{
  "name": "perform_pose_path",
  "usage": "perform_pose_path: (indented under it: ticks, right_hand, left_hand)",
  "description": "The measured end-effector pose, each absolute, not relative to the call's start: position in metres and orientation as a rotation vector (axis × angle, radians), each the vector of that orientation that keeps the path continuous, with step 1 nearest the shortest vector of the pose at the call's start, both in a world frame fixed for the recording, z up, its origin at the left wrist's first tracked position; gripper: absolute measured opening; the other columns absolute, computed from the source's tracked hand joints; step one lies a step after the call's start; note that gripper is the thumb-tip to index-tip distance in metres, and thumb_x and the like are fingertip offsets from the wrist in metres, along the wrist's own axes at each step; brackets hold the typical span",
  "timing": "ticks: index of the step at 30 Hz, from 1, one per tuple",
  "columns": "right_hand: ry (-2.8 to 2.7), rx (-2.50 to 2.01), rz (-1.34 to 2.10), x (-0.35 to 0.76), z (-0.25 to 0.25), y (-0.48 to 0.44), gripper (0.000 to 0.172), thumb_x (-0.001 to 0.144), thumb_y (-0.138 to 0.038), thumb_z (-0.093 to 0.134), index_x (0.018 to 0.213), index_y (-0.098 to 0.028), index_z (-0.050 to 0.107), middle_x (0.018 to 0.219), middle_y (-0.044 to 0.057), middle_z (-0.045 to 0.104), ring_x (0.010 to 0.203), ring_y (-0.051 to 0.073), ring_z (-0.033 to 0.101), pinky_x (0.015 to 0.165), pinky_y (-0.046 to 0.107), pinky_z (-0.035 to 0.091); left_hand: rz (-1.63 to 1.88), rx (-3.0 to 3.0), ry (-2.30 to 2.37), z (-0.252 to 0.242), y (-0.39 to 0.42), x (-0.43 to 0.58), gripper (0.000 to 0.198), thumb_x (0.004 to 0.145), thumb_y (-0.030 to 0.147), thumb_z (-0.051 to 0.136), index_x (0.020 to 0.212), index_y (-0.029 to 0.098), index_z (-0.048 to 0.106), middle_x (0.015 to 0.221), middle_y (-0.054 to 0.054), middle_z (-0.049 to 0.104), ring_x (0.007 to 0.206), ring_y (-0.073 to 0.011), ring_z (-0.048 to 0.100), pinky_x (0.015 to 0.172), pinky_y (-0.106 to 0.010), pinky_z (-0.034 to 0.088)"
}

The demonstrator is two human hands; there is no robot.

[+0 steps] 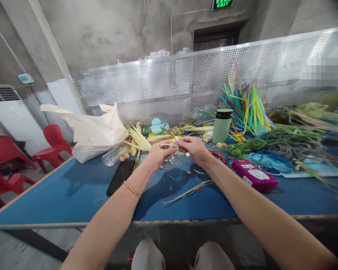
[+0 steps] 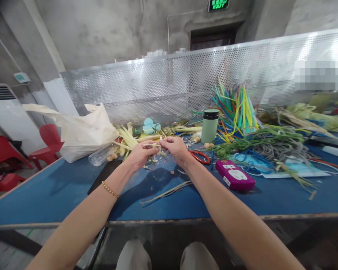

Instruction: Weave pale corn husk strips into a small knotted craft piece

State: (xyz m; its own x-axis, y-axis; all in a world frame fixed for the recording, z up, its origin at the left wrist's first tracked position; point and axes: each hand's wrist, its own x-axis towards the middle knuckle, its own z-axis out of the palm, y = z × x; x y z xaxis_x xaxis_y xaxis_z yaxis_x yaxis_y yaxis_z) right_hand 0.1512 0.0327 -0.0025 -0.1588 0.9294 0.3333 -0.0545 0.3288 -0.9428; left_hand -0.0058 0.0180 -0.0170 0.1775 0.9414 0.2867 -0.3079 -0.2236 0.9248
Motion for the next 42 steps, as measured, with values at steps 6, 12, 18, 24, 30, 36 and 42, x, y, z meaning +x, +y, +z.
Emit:
perform_pose_path:
  ticks: [6,12,18,24,30,36,42]
  right_hand:
    - [-1.315,-0.794,1.268,0.152,-0.006,0.042,0.037,0.056,-0.044,0.087,0.065,-0.016,0.065,0.06,0.0,0.063,0.054,0.01,0.053,0.049,0.023,0.037]
    - [-1.378,-0.749,1.421,0.154,0.003,0.033,0.035,0.056,-0.039,0.087,0.064,-0.015,0.063,0.059,0.0,0.062,0.051,0.008,0.05,0.05,0.023,0.037]
    - [-1.527,-0.818,1.202,0.156,0.0,0.033,0.036,0.06,-0.046,0.083,0.068,-0.015,0.064,0.057,-0.001,0.059,0.05,0.009,0.047,0.049,0.024,0.035]
    - [-1.66,-0.945,0.53,0.161,0.002,0.04,0.031,0.077,-0.046,0.066,0.067,-0.017,0.064,0.061,0.003,0.062,0.057,0.014,0.052,0.054,0.027,0.039]
    - [-1.841,-0.825,0.582,0.161,0.005,0.035,0.021,0.074,-0.037,0.066,0.075,-0.015,0.069,0.071,0.004,0.067,0.064,0.015,0.056,0.06,0.027,0.042]
    - [-1.867,-0.841,0.703,0.158,0.004,0.031,0.024,0.071,-0.038,0.067,0.073,-0.014,0.069,0.061,0.002,0.062,0.055,0.012,0.049,0.053,0.026,0.036]
    - [-1.877,-0.857,0.74,0.158,0.003,0.031,0.022,0.07,-0.037,0.069,0.068,-0.015,0.068,0.055,0.0,0.059,0.05,0.01,0.046,0.049,0.024,0.034]
  left_hand:
    - [1.345,1.225,0.678,-0.015,0.015,-0.005,0.041,0.049,0.019,0.09,0.082,0.011,0.067,0.07,0.0,0.065,0.059,-0.0082,0.053,0.059,-0.025,0.04]
    - [1.322,1.229,0.659,-0.014,0.014,-0.006,0.041,0.05,0.019,0.09,0.08,0.012,0.062,0.068,0.001,0.063,0.059,-0.008,0.054,0.059,-0.024,0.041]
    - [1.311,1.249,0.664,-0.015,0.015,-0.006,0.041,0.052,0.02,0.089,0.08,0.012,0.06,0.065,0.002,0.061,0.057,-0.0079,0.053,0.06,-0.025,0.041]
    - [1.356,1.228,0.694,-0.015,0.017,-0.006,0.042,0.051,0.017,0.088,0.08,0.014,0.058,0.061,0.004,0.058,0.054,-0.0077,0.052,0.058,-0.025,0.039]
    - [1.387,1.24,0.709,-0.015,0.018,-0.007,0.04,0.052,0.019,0.088,0.077,0.013,0.057,0.059,0.005,0.056,0.054,-0.0069,0.05,0.057,-0.025,0.037]
    - [1.393,1.266,0.738,-0.019,0.022,-0.007,0.042,0.052,0.019,0.088,0.081,0.014,0.058,0.058,0.004,0.059,0.051,-0.0076,0.051,0.055,-0.025,0.037]
    - [1.352,1.406,0.824,-0.017,0.018,-0.005,0.037,0.055,0.022,0.087,0.075,0.014,0.056,0.055,0.003,0.059,0.049,-0.0089,0.051,0.052,-0.024,0.036]
